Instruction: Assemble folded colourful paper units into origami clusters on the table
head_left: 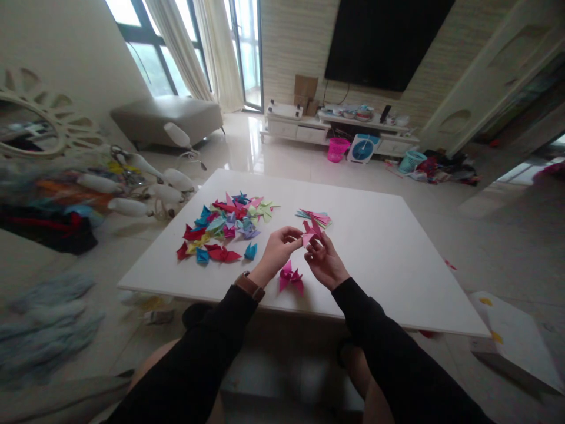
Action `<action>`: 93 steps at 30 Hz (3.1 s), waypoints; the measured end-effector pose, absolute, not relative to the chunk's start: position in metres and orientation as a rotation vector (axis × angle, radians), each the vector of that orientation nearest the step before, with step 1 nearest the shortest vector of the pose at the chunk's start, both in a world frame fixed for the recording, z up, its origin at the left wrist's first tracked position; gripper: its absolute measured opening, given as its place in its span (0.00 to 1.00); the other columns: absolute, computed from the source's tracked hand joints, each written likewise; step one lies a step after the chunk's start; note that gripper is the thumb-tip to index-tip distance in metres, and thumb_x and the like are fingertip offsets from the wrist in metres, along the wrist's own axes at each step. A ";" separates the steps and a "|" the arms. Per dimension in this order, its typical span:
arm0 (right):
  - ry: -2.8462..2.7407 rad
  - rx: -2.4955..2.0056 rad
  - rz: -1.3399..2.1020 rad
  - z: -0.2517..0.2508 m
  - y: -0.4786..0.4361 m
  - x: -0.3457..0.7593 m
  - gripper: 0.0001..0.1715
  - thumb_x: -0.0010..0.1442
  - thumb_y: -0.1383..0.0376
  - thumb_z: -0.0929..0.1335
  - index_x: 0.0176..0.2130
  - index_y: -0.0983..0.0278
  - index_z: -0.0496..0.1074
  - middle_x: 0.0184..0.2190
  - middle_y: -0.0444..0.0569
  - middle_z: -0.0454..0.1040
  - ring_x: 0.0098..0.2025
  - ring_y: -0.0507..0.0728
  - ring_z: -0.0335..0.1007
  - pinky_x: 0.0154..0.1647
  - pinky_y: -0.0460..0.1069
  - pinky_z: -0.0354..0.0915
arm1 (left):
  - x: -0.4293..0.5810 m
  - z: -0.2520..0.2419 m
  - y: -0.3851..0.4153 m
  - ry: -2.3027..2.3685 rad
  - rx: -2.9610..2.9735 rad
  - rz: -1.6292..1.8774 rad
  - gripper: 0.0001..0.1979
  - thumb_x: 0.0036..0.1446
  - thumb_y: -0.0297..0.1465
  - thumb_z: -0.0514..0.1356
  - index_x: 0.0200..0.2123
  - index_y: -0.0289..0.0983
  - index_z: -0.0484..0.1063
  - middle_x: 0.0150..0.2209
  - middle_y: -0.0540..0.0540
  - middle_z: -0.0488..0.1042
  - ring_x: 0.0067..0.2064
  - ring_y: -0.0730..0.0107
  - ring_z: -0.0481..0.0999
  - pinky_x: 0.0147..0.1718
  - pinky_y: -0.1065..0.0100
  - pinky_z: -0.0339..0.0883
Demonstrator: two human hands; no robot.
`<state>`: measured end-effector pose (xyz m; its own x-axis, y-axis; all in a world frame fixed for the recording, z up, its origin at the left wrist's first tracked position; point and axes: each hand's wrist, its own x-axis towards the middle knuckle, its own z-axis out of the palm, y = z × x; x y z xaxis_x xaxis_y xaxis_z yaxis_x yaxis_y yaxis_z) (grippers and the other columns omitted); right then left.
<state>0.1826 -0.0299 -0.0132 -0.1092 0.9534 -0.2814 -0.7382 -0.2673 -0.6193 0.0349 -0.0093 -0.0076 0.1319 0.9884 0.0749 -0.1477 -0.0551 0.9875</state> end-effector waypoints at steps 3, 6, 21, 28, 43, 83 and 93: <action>-0.423 -0.768 1.698 -0.012 -0.031 0.182 0.17 0.50 0.53 0.80 0.36 0.57 0.77 0.31 0.39 0.78 0.27 0.48 0.69 0.26 0.45 0.66 | 0.036 -0.009 -0.010 0.962 1.171 1.195 0.12 0.45 0.33 0.70 0.32 0.35 0.75 0.31 0.50 0.76 0.29 0.75 0.73 0.31 0.71 0.67; -0.477 -0.769 1.716 -0.011 -0.033 0.182 0.16 0.53 0.52 0.78 0.35 0.58 0.77 0.33 0.40 0.79 0.27 0.49 0.69 0.28 0.45 0.66 | 0.037 -0.010 -0.011 0.914 1.132 1.186 0.11 0.45 0.32 0.69 0.31 0.35 0.72 0.29 0.51 0.74 0.29 0.76 0.73 0.31 0.72 0.66; -0.488 -0.755 1.698 -0.010 -0.034 0.180 0.13 0.53 0.57 0.79 0.37 0.58 0.78 0.41 0.40 0.80 0.30 0.47 0.67 0.27 0.42 0.65 | 0.035 -0.013 -0.010 0.898 1.267 1.245 0.10 0.47 0.34 0.71 0.34 0.35 0.82 0.32 0.46 0.81 0.33 0.70 0.76 0.36 0.68 0.70; -0.624 -0.900 1.437 -0.008 -0.022 0.199 0.13 0.46 0.61 0.80 0.32 0.60 0.78 0.31 0.41 0.75 0.27 0.47 0.64 0.26 0.43 0.60 | 0.024 -0.010 -0.004 1.005 1.349 1.219 0.11 0.48 0.35 0.71 0.34 0.34 0.83 0.30 0.44 0.82 0.30 0.70 0.75 0.33 0.68 0.68; -1.526 -1.174 0.873 -0.010 -0.030 0.238 0.10 0.56 0.59 0.76 0.31 0.63 0.78 0.27 0.45 0.74 0.28 0.52 0.64 0.30 0.48 0.60 | 0.013 -0.008 -0.009 1.180 1.862 0.915 0.15 0.50 0.28 0.69 0.44 0.36 0.80 0.36 0.47 0.81 0.31 0.71 0.75 0.34 0.69 0.70; -2.368 -1.458 0.764 -0.094 0.007 0.238 0.12 0.51 0.79 0.69 0.31 0.66 0.79 0.29 0.46 0.78 0.31 0.52 0.70 0.35 0.45 0.60 | 0.000 -0.013 -0.009 1.313 2.114 0.801 0.10 0.55 0.24 0.57 0.39 0.36 0.77 0.37 0.45 0.79 0.34 0.69 0.77 0.36 0.67 0.70; -2.403 -1.399 0.785 -0.094 0.006 0.232 0.11 0.51 0.79 0.69 0.29 0.66 0.78 0.26 0.45 0.78 0.31 0.51 0.70 0.35 0.45 0.60 | 0.001 -0.013 -0.010 1.297 2.121 0.794 0.10 0.56 0.24 0.57 0.39 0.36 0.78 0.37 0.45 0.79 0.33 0.69 0.76 0.36 0.67 0.69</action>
<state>0.2322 0.0060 -0.0935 -0.5069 0.8605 -0.0513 0.7249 0.3934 -0.5655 0.0015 -0.0099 -0.0126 0.3680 0.9062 0.2082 0.5979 -0.4021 0.6934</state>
